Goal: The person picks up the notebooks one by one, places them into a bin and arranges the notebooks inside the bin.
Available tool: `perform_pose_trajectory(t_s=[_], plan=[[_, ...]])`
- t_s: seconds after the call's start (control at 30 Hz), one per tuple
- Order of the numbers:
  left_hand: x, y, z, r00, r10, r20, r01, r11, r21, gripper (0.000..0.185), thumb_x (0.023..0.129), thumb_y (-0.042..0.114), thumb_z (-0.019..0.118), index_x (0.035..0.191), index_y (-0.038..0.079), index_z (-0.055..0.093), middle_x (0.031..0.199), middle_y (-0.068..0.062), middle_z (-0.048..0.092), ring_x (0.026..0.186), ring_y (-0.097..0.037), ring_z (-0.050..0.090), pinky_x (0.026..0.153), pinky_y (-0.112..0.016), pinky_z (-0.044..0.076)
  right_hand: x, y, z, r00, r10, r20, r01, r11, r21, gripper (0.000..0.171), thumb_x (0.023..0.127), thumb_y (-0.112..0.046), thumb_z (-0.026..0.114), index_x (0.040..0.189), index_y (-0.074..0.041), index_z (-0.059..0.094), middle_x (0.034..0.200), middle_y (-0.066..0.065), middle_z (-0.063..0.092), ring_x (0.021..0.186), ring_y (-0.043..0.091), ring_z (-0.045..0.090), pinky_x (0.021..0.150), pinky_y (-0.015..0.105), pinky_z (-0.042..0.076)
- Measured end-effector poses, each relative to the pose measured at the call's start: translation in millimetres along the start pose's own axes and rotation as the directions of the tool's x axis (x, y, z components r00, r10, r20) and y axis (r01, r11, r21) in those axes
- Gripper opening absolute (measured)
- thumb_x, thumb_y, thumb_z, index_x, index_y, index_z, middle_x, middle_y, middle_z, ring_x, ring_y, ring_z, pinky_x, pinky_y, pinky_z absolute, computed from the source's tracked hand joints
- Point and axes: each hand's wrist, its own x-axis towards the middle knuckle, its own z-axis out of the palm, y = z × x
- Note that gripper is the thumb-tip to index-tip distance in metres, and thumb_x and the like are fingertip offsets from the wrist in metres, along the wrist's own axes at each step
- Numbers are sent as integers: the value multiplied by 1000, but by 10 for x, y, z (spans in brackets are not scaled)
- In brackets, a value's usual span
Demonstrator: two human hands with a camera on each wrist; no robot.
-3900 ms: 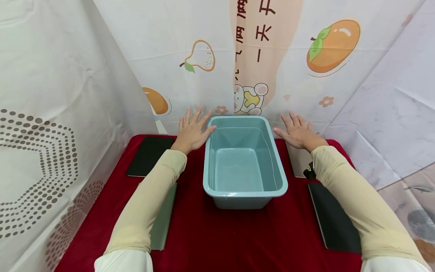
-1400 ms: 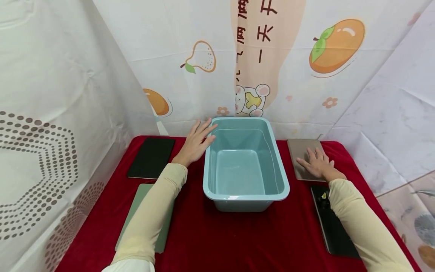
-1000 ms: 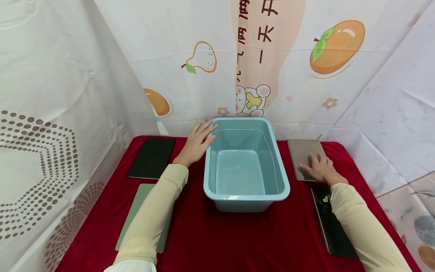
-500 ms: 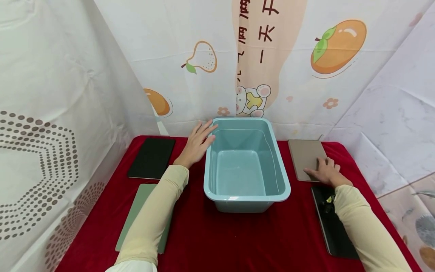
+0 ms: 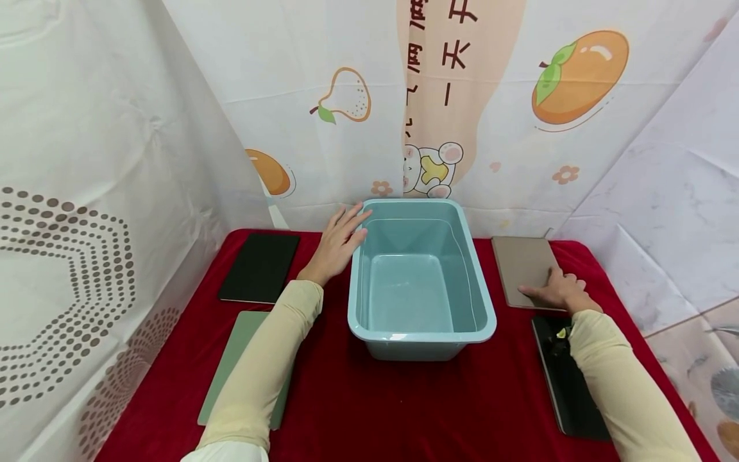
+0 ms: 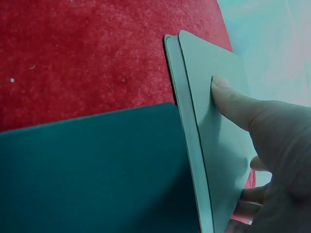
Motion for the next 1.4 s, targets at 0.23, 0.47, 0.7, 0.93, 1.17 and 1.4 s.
perform_pose_trajectory(t_s=[0.23,0.47,0.7,0.93,1.17,1.4], plan=[[6,5,-2,1000,-15,-2,15,1000,-7,51,108,54,35,157,40,38,171,11,22,161,-32,6,126,-63,7,31,7,-14,999,35,-17,-35,999,6,120,84,-61,71,149,21,11,132,54,24,117,68,28,91,79,38],[23,14,2,1000,4,-11,-4,1000,1,50,109,53,33,157,39,38,171,8,24,160,-35,9,127,-62,8,22,-11,-33,996,71,-55,-69,997,32,125,79,-61,77,149,19,11,133,53,24,116,69,28,90,80,38],[9,43,-24,1000,-2,-11,2,1000,2,51,108,54,32,157,40,38,171,8,23,160,-34,9,127,-62,9,29,-52,-25,990,91,-109,-87,995,37,122,77,-55,81,150,16,13,130,52,26,115,67,29,93,79,37],[5,43,-20,1000,-16,-9,16,1000,16,50,109,52,31,157,40,37,171,10,23,160,-33,9,127,-61,9,69,-93,-17,975,131,-177,-129,991,26,123,73,-51,84,150,14,12,128,53,25,122,69,25,97,78,32],[2,15,11,1000,-11,-6,11,1000,20,48,110,45,36,157,41,37,171,10,23,160,-32,8,127,-62,8,87,-71,-16,966,166,-196,-166,986,18,128,71,-52,85,150,14,9,130,54,23,124,69,23,99,77,33],[-8,17,13,1000,-6,-11,6,1000,24,48,109,48,34,157,42,37,170,13,23,160,-32,9,128,-60,9,48,-56,-6,964,132,-230,-109,988,110,127,72,-47,88,151,12,7,124,48,23,108,66,40,83,74,48]])
